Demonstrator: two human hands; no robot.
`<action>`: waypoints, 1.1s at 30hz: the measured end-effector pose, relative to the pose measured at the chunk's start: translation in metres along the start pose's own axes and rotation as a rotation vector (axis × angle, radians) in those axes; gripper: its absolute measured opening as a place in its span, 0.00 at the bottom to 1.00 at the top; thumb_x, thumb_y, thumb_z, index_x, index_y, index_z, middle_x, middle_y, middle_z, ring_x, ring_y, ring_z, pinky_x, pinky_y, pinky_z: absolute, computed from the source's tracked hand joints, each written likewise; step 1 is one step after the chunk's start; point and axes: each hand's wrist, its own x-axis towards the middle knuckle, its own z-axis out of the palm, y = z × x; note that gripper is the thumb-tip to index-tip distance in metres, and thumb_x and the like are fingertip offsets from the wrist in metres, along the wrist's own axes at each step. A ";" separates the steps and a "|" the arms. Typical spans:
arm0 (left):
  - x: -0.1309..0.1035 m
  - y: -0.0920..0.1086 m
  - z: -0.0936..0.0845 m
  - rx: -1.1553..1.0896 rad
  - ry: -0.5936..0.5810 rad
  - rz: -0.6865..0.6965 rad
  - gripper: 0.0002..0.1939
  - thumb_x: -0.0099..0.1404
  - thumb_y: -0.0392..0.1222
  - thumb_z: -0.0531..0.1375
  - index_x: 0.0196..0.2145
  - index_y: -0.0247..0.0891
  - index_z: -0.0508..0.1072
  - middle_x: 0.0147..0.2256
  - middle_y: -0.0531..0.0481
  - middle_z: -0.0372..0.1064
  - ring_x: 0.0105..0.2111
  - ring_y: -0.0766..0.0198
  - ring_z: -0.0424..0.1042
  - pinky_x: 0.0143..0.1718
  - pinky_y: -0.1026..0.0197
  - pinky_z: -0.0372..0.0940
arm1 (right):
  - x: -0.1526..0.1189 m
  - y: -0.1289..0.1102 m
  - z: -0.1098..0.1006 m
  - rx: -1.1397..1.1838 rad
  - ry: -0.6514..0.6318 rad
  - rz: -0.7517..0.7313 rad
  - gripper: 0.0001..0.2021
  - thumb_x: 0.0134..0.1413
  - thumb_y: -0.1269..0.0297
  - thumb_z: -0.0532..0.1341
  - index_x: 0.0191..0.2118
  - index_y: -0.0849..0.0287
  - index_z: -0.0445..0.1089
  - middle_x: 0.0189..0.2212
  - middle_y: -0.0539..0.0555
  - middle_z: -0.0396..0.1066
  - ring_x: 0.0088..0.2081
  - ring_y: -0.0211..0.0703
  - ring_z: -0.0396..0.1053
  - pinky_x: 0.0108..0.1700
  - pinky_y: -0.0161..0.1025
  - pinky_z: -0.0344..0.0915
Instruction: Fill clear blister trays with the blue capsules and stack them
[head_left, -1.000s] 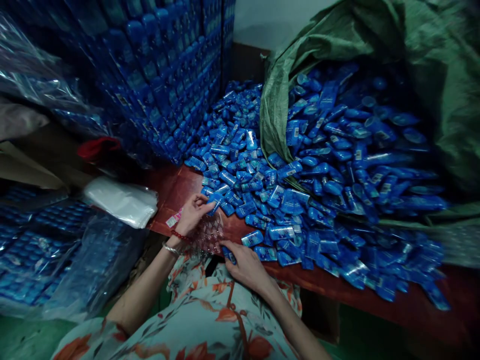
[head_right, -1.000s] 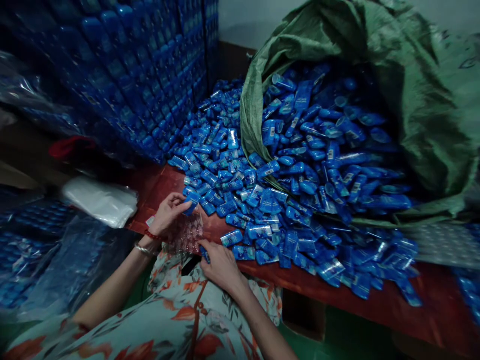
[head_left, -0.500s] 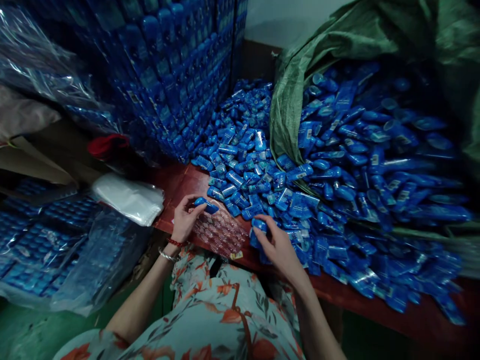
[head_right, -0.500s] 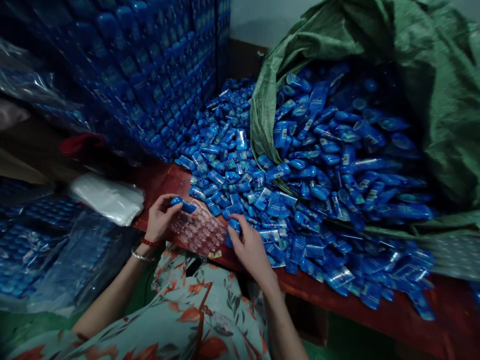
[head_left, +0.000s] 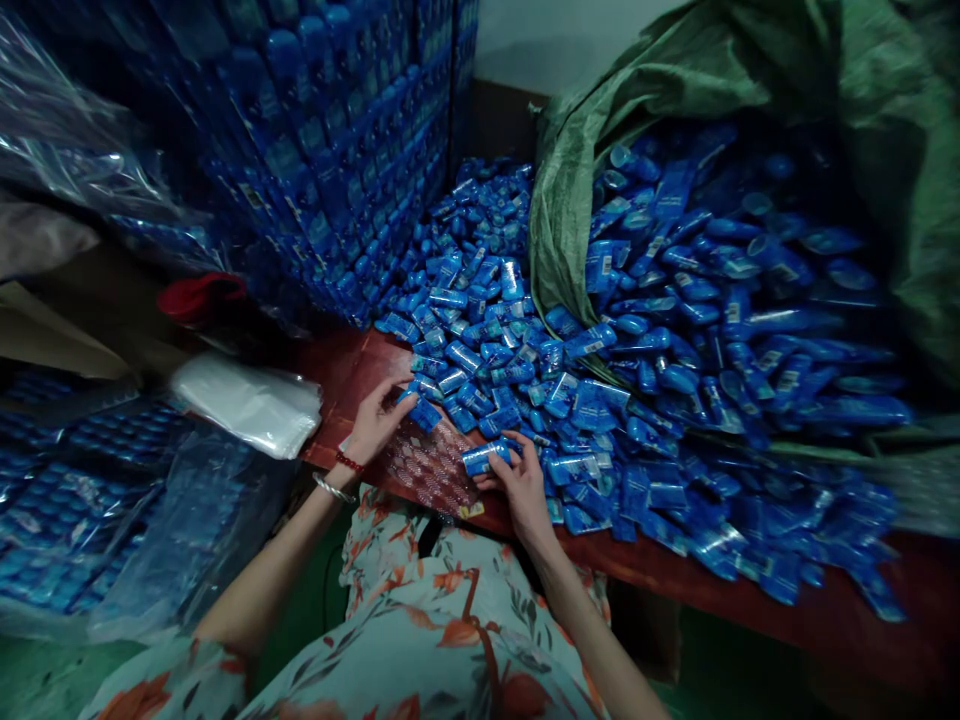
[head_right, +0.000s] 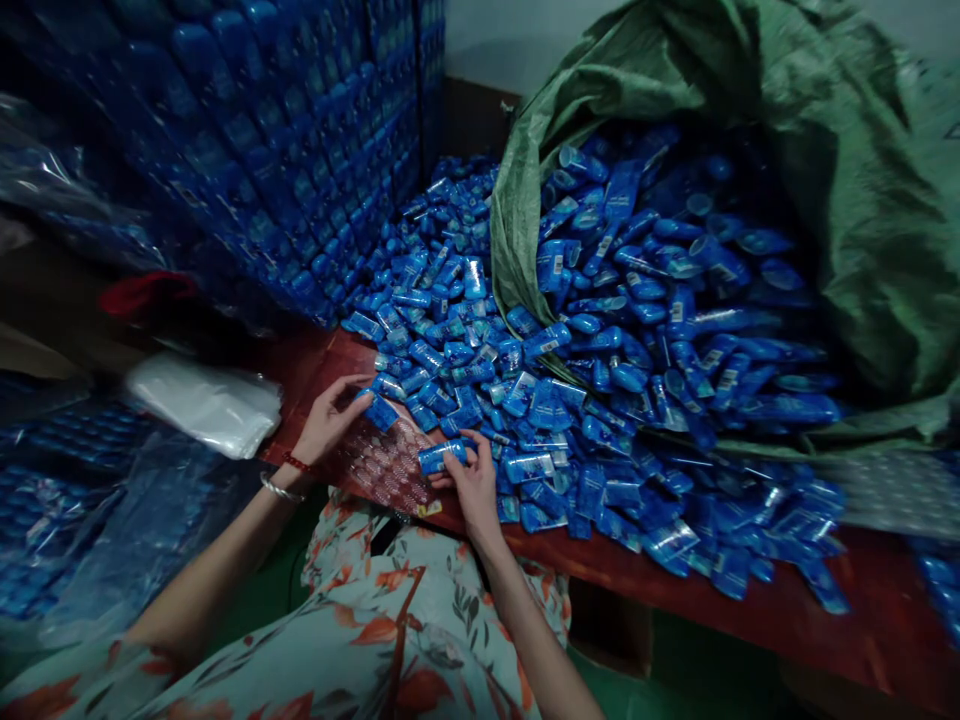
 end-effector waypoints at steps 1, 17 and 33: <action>-0.002 0.001 0.001 0.014 -0.025 -0.001 0.19 0.59 0.51 0.58 0.44 0.36 0.71 0.42 0.46 0.72 0.42 0.59 0.70 0.44 0.59 0.64 | 0.000 -0.003 -0.001 -0.004 0.000 -0.007 0.26 0.45 0.54 0.65 0.48 0.54 0.56 0.27 0.46 0.70 0.24 0.40 0.72 0.26 0.38 0.71; -0.004 0.004 0.000 0.144 -0.058 -0.007 0.20 0.59 0.51 0.59 0.45 0.37 0.73 0.43 0.45 0.73 0.41 0.57 0.72 0.44 0.57 0.66 | -0.004 -0.003 -0.012 0.005 0.003 -0.016 0.24 0.45 0.54 0.64 0.47 0.55 0.58 0.29 0.47 0.72 0.26 0.41 0.73 0.29 0.38 0.71; -0.001 -0.005 -0.007 0.458 -0.392 0.689 0.15 0.67 0.33 0.50 0.50 0.37 0.66 0.45 0.42 0.69 0.47 0.62 0.67 0.49 0.57 0.64 | -0.010 0.013 -0.020 -0.721 -0.070 -0.469 0.11 0.60 0.64 0.51 0.47 0.57 0.63 0.42 0.55 0.70 0.43 0.43 0.68 0.48 0.41 0.63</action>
